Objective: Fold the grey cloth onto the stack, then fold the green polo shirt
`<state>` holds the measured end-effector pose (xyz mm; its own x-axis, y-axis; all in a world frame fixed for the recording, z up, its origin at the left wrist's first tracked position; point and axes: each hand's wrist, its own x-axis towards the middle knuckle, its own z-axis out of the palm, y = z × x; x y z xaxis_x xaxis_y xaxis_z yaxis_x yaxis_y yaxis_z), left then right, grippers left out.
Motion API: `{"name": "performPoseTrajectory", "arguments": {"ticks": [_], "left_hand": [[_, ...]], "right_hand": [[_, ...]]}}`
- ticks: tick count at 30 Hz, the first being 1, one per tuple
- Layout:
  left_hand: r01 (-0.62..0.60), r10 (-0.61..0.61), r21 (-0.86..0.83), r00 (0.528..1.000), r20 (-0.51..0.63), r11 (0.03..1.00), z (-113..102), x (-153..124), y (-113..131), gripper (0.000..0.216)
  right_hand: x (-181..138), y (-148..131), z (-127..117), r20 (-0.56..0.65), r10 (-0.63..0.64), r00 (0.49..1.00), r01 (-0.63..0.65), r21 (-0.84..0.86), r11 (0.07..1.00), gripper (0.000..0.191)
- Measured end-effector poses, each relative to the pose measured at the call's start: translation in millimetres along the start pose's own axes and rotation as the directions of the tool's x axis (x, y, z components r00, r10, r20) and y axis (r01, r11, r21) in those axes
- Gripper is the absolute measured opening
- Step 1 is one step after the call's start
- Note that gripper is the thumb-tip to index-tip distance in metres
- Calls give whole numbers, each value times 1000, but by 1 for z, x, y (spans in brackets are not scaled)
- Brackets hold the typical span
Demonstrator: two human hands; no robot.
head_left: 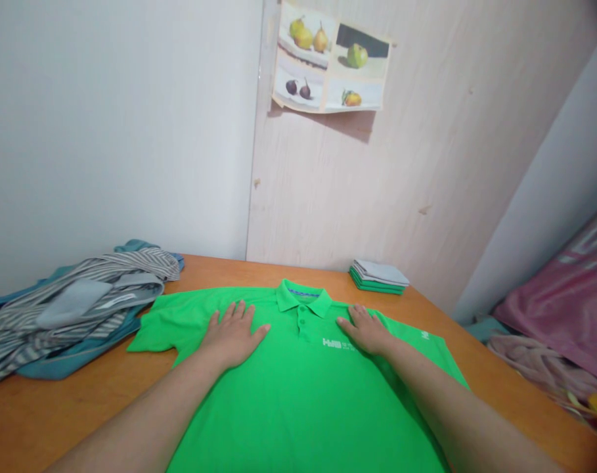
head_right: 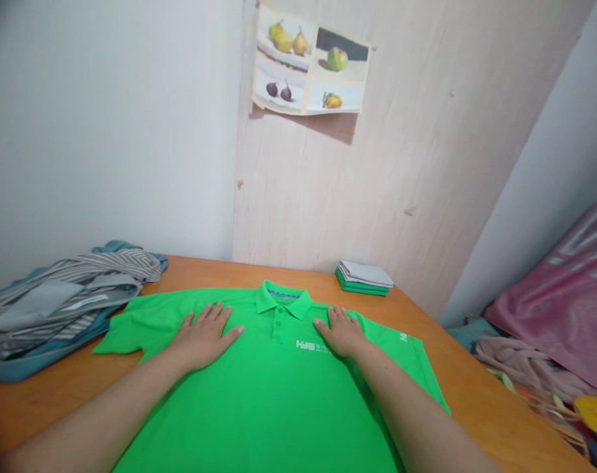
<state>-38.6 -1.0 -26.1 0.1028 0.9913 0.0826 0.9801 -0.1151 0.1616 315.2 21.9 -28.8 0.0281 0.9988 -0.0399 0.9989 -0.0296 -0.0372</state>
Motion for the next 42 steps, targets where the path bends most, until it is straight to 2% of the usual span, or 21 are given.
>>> {"name": "performPoseTrajectory", "arguments": {"ticks": [5, 9, 16, 21, 25, 30, 33, 36, 39, 42], "left_hand": [[5, -5, 11, 1000, 5, 1000, -2, -2, 2, 89], [3, -3, 3, 1000, 10, 1000, -1, -1, 1, 90], [-2, 2, -12, 1000, 6, 1000, -2, -3, 2, 91], [4, -3, -28, 1000, 15, 1000, -3, -4, 3, 90], [3, -3, -33, 1000, 19, 999, -1, -3, 2, 91], [13, -13, -38, 1000, 18, 999, 0, -5, 3, 91], [33, -31, -39, 999, 42, 999, -4, -6, 3, 91], [51, -47, -45, 996, 79, 998, -17, 0, 4, 85], [70, -69, -45, 997, 37, 996, -34, 17, 3, 68], [53, -54, -42, 998, -11, 998, -41, 35, 0, 63]], "right_hand": [[3, 11, 0, -6, 70, 998, -70, -9, 998, 89], [3, 6, -1, -10, 72, 997, -72, -15, 997, 88], [-3, -26, 1, -2, -55, 998, 55, 3, 998, 86], [-5, -37, -2, -8, -43, 999, 43, 19, 999, 84], [-8, -64, -3, -47, -78, 996, 81, 60, 995, 86], [-17, -95, 7, -21, -152, 988, 153, 81, 985, 89], [-15, -96, 9, -11, -145, 989, 145, 74, 987, 90], [-7, -90, 3, 9, -169, 986, 167, 111, 980, 89], [1, -82, -2, -46, -153, 987, 158, 133, 978, 86], [4, -78, 2, -73, -123, 990, 131, 122, 984, 85]]}}
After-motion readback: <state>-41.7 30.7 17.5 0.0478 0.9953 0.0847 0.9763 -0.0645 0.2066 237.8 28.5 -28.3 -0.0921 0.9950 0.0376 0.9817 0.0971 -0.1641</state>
